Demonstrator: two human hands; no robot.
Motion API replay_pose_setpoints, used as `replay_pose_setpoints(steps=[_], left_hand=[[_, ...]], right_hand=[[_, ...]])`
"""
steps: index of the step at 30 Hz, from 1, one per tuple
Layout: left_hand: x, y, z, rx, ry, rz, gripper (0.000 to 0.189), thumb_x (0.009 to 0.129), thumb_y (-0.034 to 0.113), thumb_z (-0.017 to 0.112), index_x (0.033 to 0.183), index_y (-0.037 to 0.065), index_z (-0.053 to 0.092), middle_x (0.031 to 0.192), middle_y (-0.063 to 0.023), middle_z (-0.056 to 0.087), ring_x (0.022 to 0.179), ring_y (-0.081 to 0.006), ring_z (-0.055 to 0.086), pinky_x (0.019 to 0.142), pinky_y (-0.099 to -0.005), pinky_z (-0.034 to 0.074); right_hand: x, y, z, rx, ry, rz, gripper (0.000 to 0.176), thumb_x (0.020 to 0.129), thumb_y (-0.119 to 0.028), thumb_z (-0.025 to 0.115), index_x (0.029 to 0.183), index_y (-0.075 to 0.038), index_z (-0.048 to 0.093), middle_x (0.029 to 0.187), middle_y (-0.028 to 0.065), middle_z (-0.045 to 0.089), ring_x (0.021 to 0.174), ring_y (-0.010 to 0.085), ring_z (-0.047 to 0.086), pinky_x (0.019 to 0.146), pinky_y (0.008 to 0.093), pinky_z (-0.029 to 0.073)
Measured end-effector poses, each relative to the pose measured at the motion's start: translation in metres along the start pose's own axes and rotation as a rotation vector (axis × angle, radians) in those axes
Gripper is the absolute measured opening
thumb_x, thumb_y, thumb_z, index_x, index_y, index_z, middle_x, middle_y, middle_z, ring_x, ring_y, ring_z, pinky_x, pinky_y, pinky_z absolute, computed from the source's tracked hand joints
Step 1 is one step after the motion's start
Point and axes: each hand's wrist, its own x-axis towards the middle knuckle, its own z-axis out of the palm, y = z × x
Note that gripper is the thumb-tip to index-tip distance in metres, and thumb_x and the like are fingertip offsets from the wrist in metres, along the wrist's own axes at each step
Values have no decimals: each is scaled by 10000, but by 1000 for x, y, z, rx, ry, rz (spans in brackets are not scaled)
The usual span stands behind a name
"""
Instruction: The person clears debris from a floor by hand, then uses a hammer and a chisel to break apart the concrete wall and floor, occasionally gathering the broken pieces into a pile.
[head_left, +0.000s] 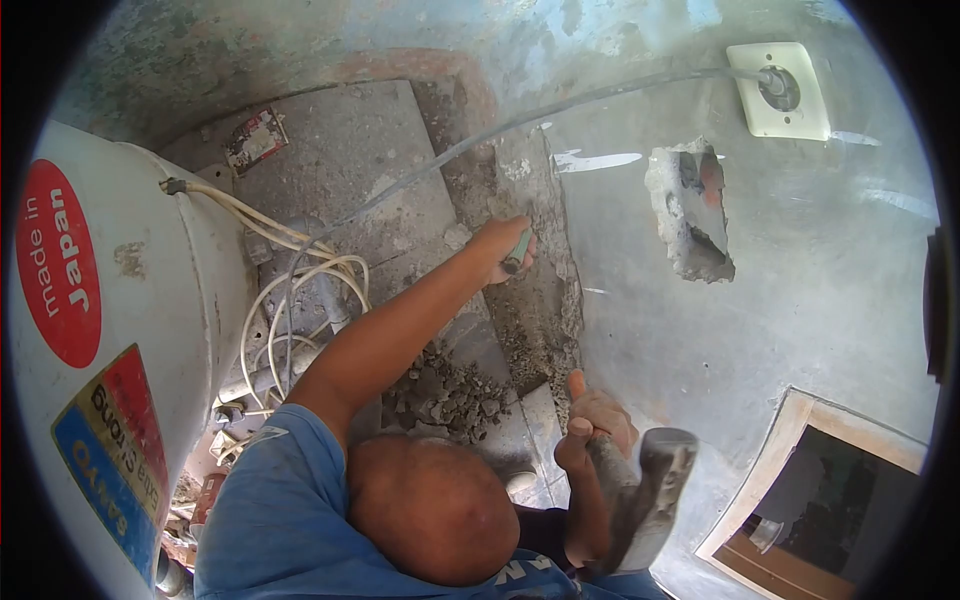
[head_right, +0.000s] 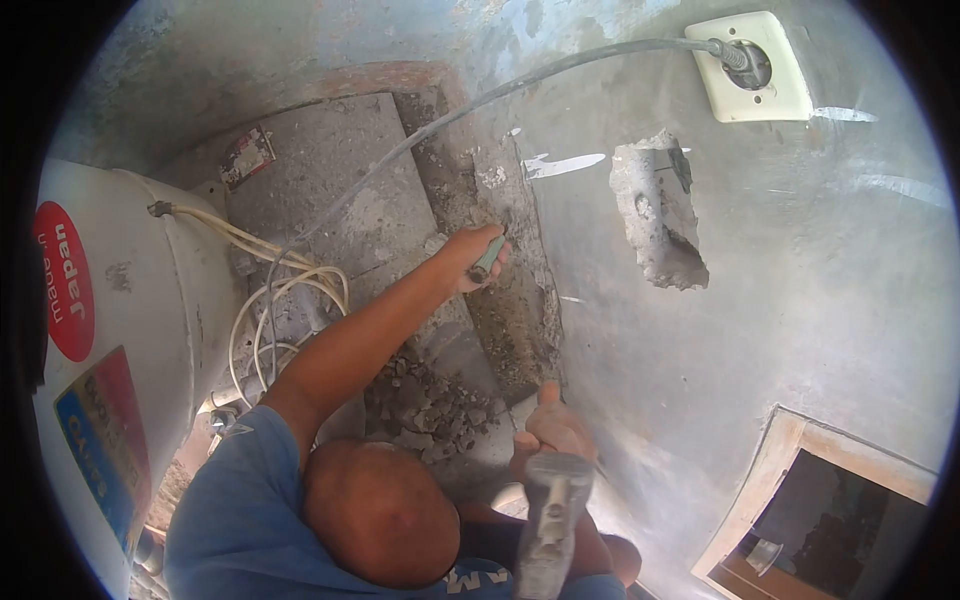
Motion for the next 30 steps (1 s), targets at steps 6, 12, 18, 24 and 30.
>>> replay_pose_setpoints(steps=[6,12,18,24,30], left_hand=[[3,-1,14,-129,33,30,216,889,240,529,818,38,557,698,-67,563,509,-158,516,451,-300,440],[15,-7,15,-77,68,27,228,885,228,531,826,8,544,696,-109,552,570,-213,542,489,-349,459],[4,-4,21,-82,84,27,264,887,230,518,825,-25,537,699,-119,552,564,-227,541,496,-363,458],[11,4,17,-51,85,19,267,892,237,517,875,-29,535,740,-127,559,581,-224,550,529,-364,473],[11,-7,19,-134,64,28,243,896,219,510,917,-23,513,747,-131,557,580,-227,547,537,-363,479]], right_hand=[[-44,100,30,-436,-410,549,149,772,-131,666,759,-27,560,597,148,531,545,317,537,571,411,464],[2,5,7,-448,-234,25,261,880,-128,548,628,-69,509,529,80,482,409,230,413,450,332,381],[-49,98,32,-242,-211,102,305,896,-153,535,617,-40,483,534,75,485,437,230,447,475,314,421],[-5,10,22,-366,-78,83,261,901,-167,539,690,-13,528,534,128,489,445,265,467,466,335,424],[-39,85,29,-53,-197,189,234,899,-183,549,718,-36,564,562,115,527,487,192,508,452,324,398]])
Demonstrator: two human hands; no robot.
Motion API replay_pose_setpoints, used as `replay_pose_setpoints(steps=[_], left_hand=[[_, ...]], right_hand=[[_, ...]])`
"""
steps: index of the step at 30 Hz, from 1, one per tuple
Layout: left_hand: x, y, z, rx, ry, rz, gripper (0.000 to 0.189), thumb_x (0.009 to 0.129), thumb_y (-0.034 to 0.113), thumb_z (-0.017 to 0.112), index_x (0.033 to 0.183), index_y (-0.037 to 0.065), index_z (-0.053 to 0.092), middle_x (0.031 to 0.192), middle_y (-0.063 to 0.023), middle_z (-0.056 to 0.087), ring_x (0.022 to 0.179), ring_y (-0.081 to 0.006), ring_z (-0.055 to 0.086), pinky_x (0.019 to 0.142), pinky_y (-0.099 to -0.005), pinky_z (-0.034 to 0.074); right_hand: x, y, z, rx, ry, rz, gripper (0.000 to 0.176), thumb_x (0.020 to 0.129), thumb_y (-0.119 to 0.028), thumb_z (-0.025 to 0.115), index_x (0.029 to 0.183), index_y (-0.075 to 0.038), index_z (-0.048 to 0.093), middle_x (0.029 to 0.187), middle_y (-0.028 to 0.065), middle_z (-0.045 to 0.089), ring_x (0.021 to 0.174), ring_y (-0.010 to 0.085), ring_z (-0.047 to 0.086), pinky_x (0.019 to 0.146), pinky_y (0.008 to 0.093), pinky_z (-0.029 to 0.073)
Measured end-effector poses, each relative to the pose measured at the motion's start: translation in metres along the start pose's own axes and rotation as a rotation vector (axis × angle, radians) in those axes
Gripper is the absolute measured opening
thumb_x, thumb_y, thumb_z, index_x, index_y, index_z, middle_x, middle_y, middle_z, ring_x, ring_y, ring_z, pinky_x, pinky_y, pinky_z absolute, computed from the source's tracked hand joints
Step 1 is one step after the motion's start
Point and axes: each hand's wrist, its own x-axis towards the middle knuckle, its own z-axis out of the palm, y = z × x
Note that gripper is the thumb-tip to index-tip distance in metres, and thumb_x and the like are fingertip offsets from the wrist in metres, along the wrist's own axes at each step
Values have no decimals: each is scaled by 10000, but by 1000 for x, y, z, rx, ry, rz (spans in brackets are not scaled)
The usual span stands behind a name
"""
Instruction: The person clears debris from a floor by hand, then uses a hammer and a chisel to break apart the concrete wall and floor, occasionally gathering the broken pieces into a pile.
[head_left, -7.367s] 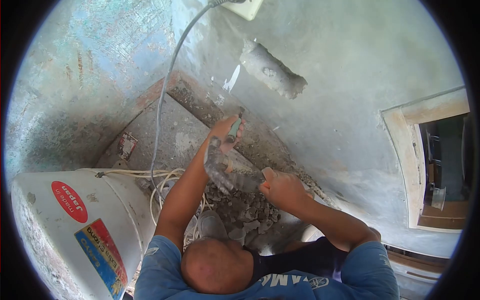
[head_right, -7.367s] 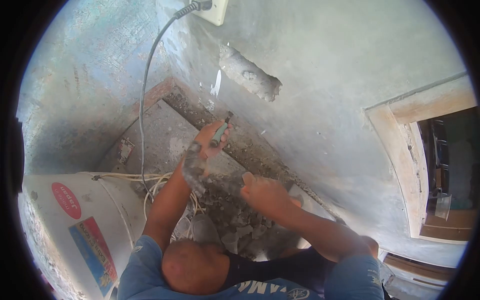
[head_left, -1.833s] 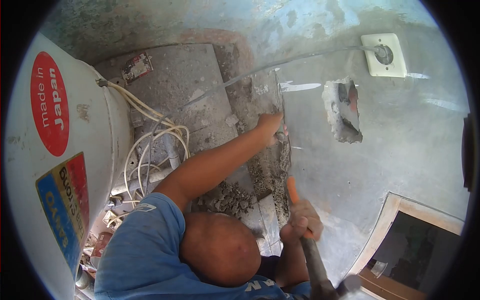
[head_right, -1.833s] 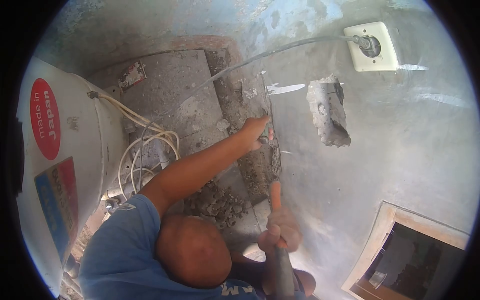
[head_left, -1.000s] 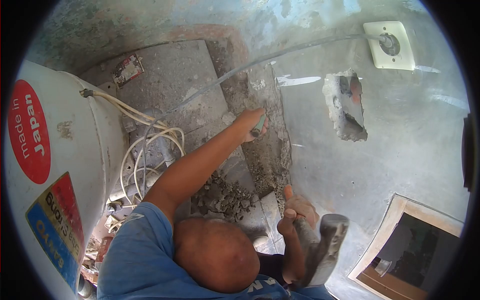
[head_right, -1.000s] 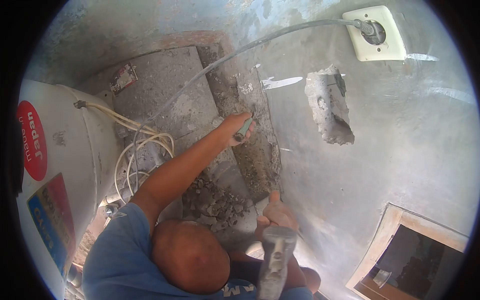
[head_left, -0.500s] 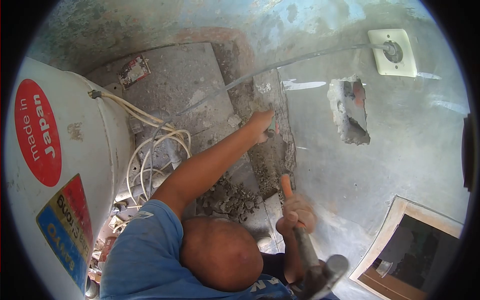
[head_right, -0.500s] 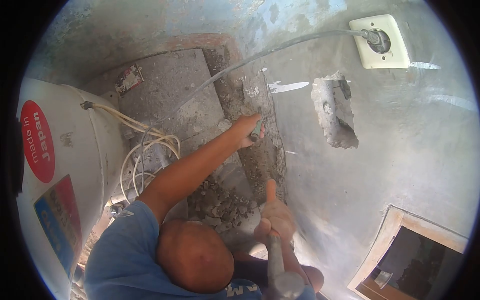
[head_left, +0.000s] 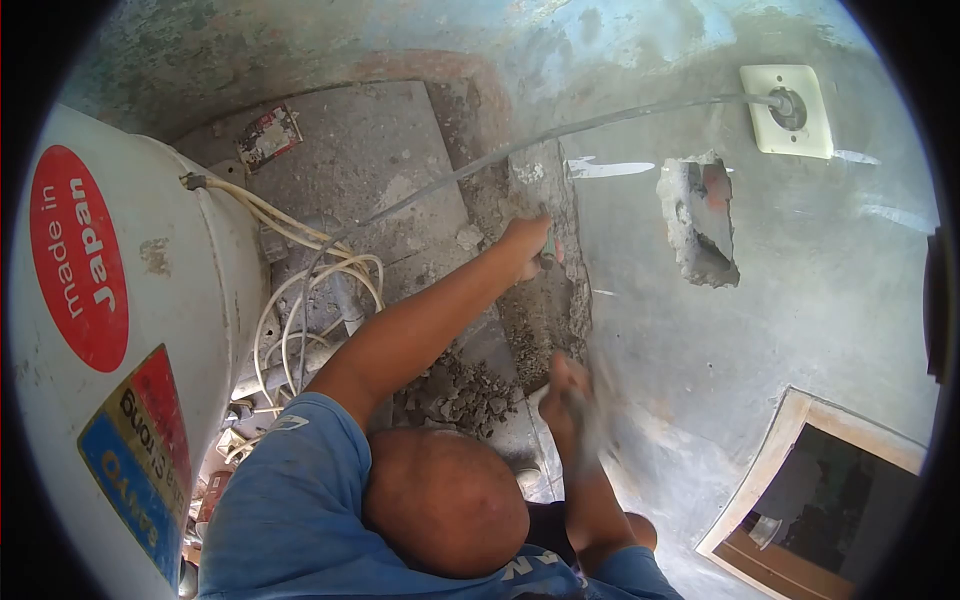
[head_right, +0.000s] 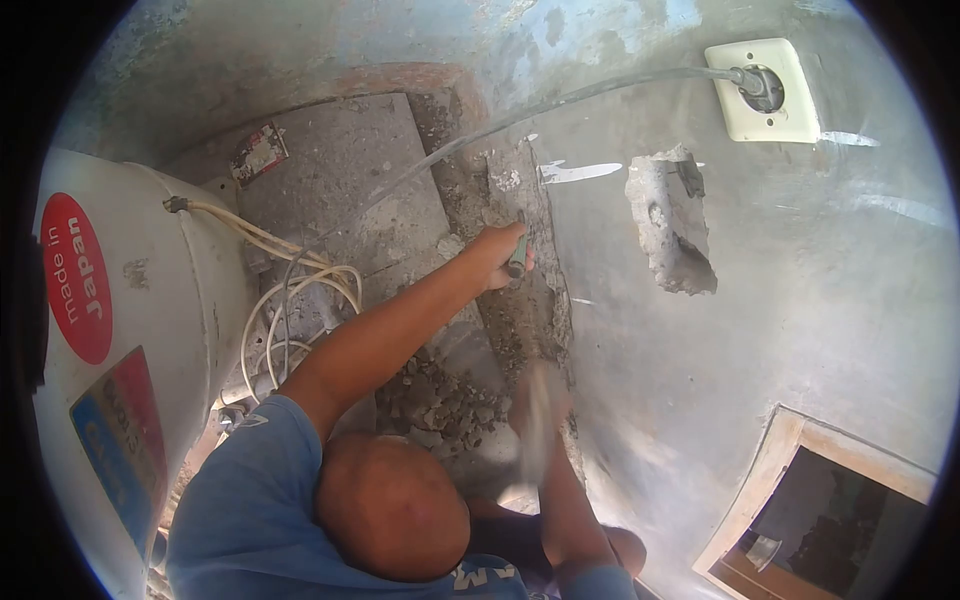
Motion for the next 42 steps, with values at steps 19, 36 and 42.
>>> replay_pose_setpoints(steps=[19,36,42], left_hand=[[0,-5,5,-48,49,2,262,900,221,523,989,-23,489,742,-136,547,592,-233,553,525,-380,476],[-2,-11,-35,258,24,17,276,918,264,473,887,-4,534,662,-105,552,492,-214,529,474,-341,430],[16,-7,-41,289,-16,38,295,919,293,454,845,22,546,641,-74,531,489,-185,520,453,-320,417]], right_hand=[[-9,-35,-9,-376,136,232,282,911,-238,537,695,-59,511,503,32,413,433,205,423,486,312,412],[-11,-20,-26,-335,196,359,262,912,-161,564,694,-70,452,581,-12,476,529,69,441,502,235,346],[6,-51,-27,-67,170,446,256,891,-132,590,689,-50,456,570,-5,496,509,71,467,478,221,348]])
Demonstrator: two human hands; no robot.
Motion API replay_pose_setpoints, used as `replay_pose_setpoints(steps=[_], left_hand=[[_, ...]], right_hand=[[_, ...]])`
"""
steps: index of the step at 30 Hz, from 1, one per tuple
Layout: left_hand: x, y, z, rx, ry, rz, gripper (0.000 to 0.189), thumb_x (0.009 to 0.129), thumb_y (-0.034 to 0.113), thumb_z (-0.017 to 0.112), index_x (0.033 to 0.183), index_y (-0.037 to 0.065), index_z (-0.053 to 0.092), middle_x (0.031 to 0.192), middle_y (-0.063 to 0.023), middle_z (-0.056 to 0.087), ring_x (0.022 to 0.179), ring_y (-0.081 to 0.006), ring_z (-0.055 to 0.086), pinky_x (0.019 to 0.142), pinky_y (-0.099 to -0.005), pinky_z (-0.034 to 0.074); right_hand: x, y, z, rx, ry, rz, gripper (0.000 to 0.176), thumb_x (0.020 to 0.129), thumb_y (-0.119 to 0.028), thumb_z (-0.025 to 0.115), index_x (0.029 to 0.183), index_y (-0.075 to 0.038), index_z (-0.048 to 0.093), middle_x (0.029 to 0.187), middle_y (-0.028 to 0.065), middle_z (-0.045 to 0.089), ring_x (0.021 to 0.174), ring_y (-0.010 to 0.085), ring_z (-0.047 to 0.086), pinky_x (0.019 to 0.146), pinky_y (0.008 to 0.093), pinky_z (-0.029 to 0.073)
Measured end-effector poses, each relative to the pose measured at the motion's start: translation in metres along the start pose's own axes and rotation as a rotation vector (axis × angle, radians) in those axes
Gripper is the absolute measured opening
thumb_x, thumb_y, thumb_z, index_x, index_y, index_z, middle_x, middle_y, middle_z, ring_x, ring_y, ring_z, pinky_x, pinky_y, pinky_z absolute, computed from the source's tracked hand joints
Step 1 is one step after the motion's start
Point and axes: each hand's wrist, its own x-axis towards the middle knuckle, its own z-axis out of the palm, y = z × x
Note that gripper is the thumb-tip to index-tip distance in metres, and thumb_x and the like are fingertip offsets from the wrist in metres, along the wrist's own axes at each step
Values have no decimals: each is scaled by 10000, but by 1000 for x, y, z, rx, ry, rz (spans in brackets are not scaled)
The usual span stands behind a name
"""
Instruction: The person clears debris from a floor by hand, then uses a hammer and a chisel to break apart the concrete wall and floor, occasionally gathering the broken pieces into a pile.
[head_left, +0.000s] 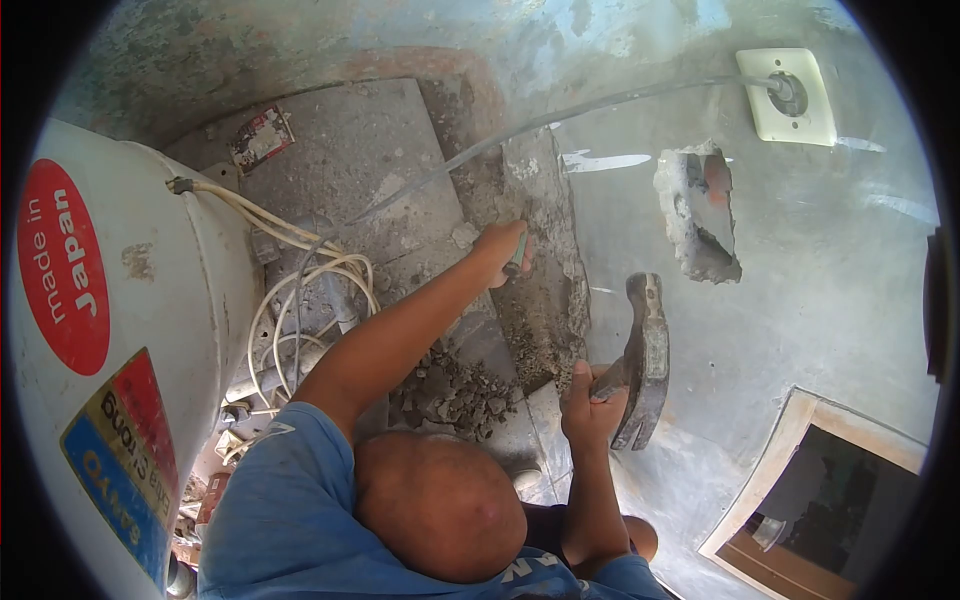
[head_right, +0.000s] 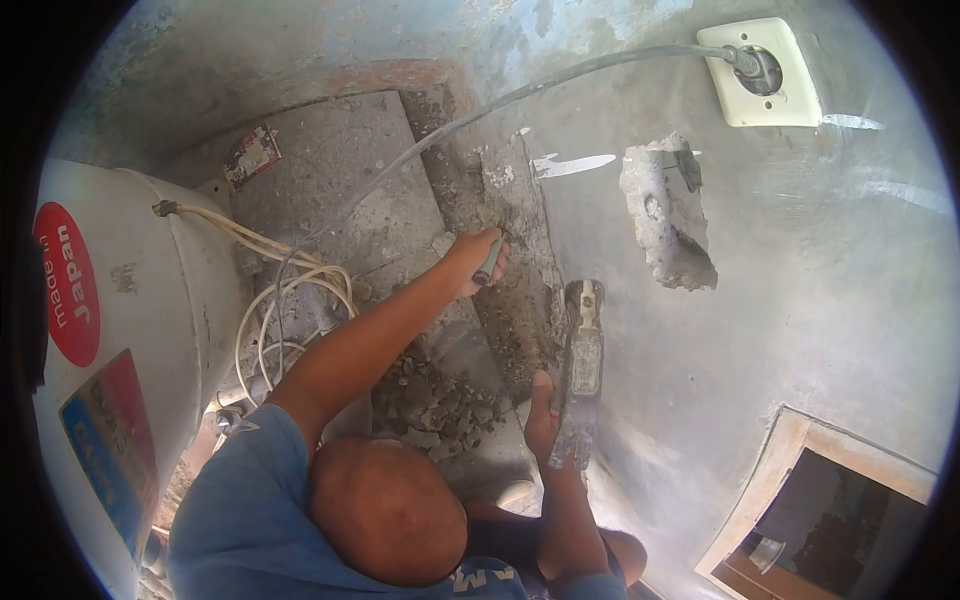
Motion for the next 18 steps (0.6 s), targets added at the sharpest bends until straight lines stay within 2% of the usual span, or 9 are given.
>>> replay_pose_setpoints(steps=[2,3,5,6,10,12,14,15,18], left_hand=[[10,7,-1,-75,-91,-9,241,933,261,417,878,52,525,711,-91,549,633,-213,540,702,-471,451],[14,7,-1,-76,-89,-10,241,933,261,417,878,52,525,711,-91,549,633,-213,540,702,-471,451],[14,10,2,-357,-59,-128,270,917,298,476,857,41,538,687,-59,543,524,-163,519,450,-311,420],[10,14,5,-357,-55,-128,270,917,298,476,857,41,538,687,-59,543,524,-163,519,450,-311,420],[2,23,12,-407,10,-153,211,921,260,485,892,54,519,753,-52,554,585,-155,527,470,-297,435],[7,24,10,-350,-22,-132,191,923,249,488,912,59,512,777,-51,557,604,-154,528,474,-289,439],[17,23,8,-287,-32,-79,252,955,253,422,951,8,476,810,-121,530,658,-212,532,627,-414,475],[19,18,7,-294,-26,-93,252,955,253,422,951,8,476,810,-121,530,658,-212,532,627,-414,475],[20,17,6,-346,-22,-109,281,964,268,410,949,3,501,833,-143,541,657,-224,532,671,-420,468]], right_hand=[[-3,1,-3,-85,10,-113,242,884,-126,595,692,-40,475,563,12,513,494,91,483,477,234,369],[-4,2,-4,-171,22,-223,230,877,-120,601,694,-31,494,555,28,529,478,111,499,476,247,390],[-2,-21,-3,-197,40,-372,211,873,-121,598,707,-17,519,563,56,543,485,149,519,492,277,412],[1,-30,0,-223,58,-526,197,869,-122,596,720,-3,545,571,84,557,492,187,540,508,306,434],[19,6,31,-189,-110,-548,201,864,-132,581,730,18,569,623,142,576,574,246,586,570,348,459],[31,31,50,-423,-377,94,189,864,-137,564,778,31,573,675,169,589,621,257,598,601,357,468],[34,14,52,-333,-231,-116,190,866,-137,561,769,26,567,652,161,578,571,247,572,577,352,469],[23,5,44,-247,-98,-280,192,869,-137,558,760,21,561,629,153,568,520,236,545,553,348,470],[8,-42,9,97,-50,-363,244,881,-159,549,699,4,540,600,124,546,465,203,489,525,323,465]])
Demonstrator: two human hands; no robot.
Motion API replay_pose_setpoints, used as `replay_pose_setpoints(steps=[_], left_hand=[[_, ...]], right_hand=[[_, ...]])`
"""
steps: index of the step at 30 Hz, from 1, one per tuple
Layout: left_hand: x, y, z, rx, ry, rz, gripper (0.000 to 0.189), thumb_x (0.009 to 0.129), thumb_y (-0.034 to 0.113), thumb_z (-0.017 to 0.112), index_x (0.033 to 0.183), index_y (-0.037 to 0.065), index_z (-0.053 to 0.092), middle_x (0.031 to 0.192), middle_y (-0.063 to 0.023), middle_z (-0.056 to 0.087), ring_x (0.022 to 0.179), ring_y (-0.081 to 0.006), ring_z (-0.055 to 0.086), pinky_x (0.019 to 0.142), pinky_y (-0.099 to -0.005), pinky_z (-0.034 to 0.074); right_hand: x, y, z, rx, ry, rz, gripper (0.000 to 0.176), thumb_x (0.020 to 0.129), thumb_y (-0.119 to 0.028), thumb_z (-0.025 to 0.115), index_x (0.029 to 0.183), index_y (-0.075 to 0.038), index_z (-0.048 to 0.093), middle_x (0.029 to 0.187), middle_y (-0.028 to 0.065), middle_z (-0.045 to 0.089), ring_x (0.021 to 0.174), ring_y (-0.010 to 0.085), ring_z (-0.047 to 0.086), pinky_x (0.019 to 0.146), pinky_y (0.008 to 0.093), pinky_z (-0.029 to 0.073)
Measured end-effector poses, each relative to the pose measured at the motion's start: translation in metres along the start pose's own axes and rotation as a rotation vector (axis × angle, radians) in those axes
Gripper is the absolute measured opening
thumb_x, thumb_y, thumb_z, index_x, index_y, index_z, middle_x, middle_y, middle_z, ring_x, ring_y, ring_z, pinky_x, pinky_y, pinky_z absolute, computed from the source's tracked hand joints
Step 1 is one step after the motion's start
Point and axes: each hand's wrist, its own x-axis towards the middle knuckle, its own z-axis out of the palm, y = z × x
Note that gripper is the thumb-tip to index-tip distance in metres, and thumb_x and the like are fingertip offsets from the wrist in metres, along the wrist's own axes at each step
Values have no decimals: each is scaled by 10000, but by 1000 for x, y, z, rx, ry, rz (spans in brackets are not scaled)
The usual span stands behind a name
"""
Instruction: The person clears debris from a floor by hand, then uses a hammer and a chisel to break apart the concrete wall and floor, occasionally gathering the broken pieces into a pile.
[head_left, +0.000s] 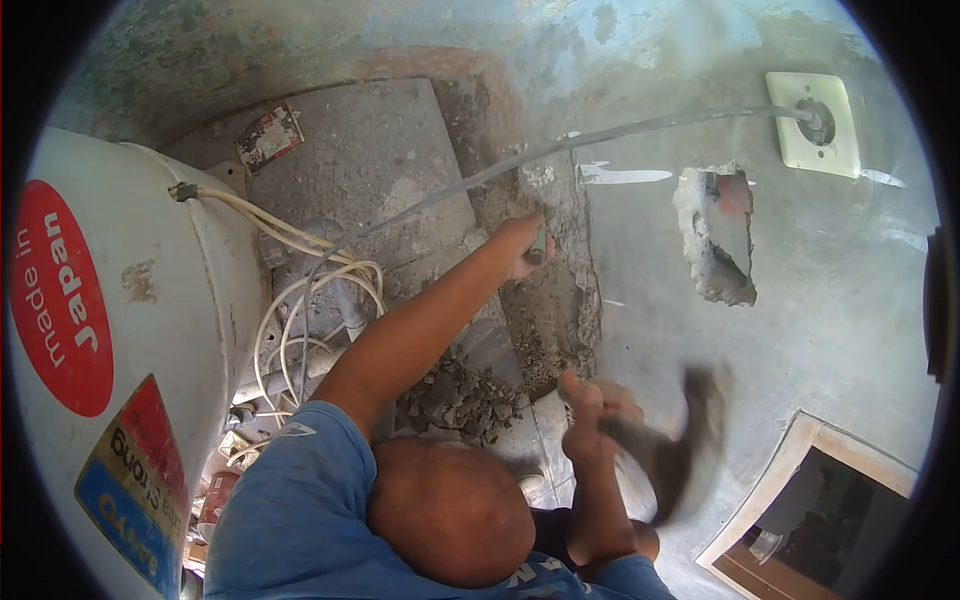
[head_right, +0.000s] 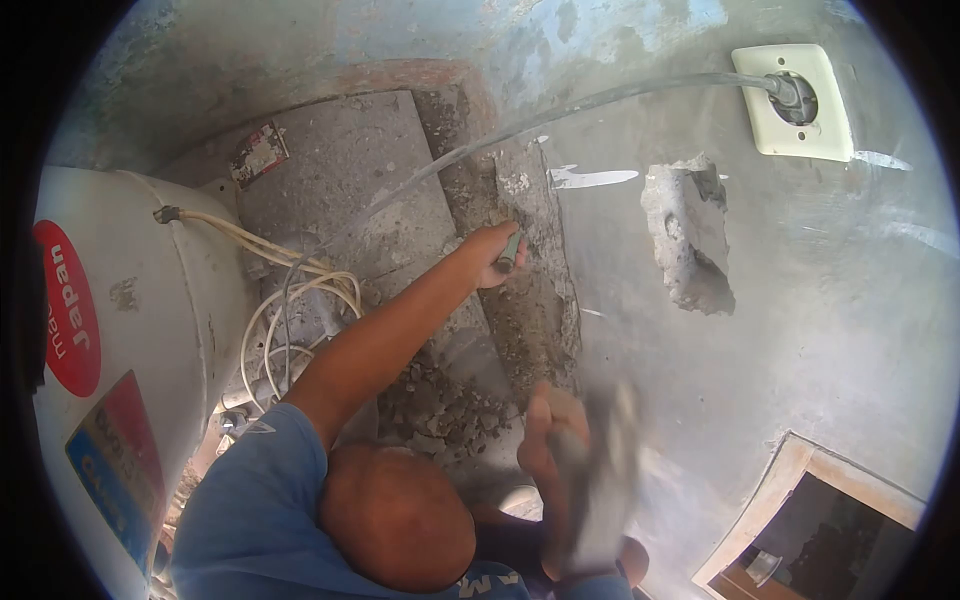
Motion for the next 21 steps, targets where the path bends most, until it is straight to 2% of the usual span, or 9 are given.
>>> replay_pose_setpoints(steps=[2,3,5,7,11,13,17,19,21], left_hand=[[-4,3,3,-17,9,-46,166,916,204,508,906,39,500,768,-75,521,632,-163,527,493,-255,462],[-5,4,6,-19,9,-43,166,916,204,508,906,39,500,768,-75,521,632,-163,527,493,-255,462],[-10,2,14,-118,86,-10,181,925,215,494,921,34,497,772,-83,528,619,-171,532,504,-256,473],[-18,-3,12,43,45,18,197,927,227,487,917,31,502,777,-91,531,616,-180,536,512,-266,480],[0,-4,8,-28,54,19,253,929,259,471,895,13,515,768,-112,537,615,-204,545,526,-319,491],[-12,1,19,-31,99,41,262,926,262,472,884,7,517,753,-112,534,617,-206,545,530,-335,489],[-11,-2,26,-54,156,41,263,927,255,464,879,1,514,742,-116,534,628,-216,543,545,-370,478],[-9,-8,27,-44,131,57,272,930,260,455,876,1,520,756,-121,540,640,-224,545,552,-373,475],[-1,2,26,-40,118,92,282,932,264,446,872,0,526,770,-127,546,652,-231,548,559,-377,472]], right_hand=[[8,-2,5,218,45,-162,285,890,-176,538,663,-4,527,599,118,542,464,194,480,530,309,464],[12,-3,8,436,90,-326,327,899,-193,526,627,-11,515,598,111,537,464,185,472,536,295,463],[-4,56,24,132,3,-240,351,911,-228,506,642,-3,509,591,116,525,466,198,483,537,310,475],[-4,91,42,-339,-330,266,152,843,-91,527,880,29,613,591,159,566,477,324,530,520,387,447],[-21,52,24,-417,-130,27,200,839,-141,540,855,43,617,611,177,576,494,337,543,494,389,434],[-13,17,10,-40,15,142,383,891,-225,532,591,3,462,565,130,517,487,149,539,549,336,488],[-10,64,27,314,106,-94,381,884,-223,547,576,-17,460,558,124,517,473,137,533,498,334,452],[-6,96,44,-347,-413,740,398,883,-247,560,563,-32,460,534,81,497,433,131,495,444,330,420],[-10,88,47,-351,-299,601,401,885,-269,565,572,-37,466,514,47,492,396,140,482,392,332,374]])
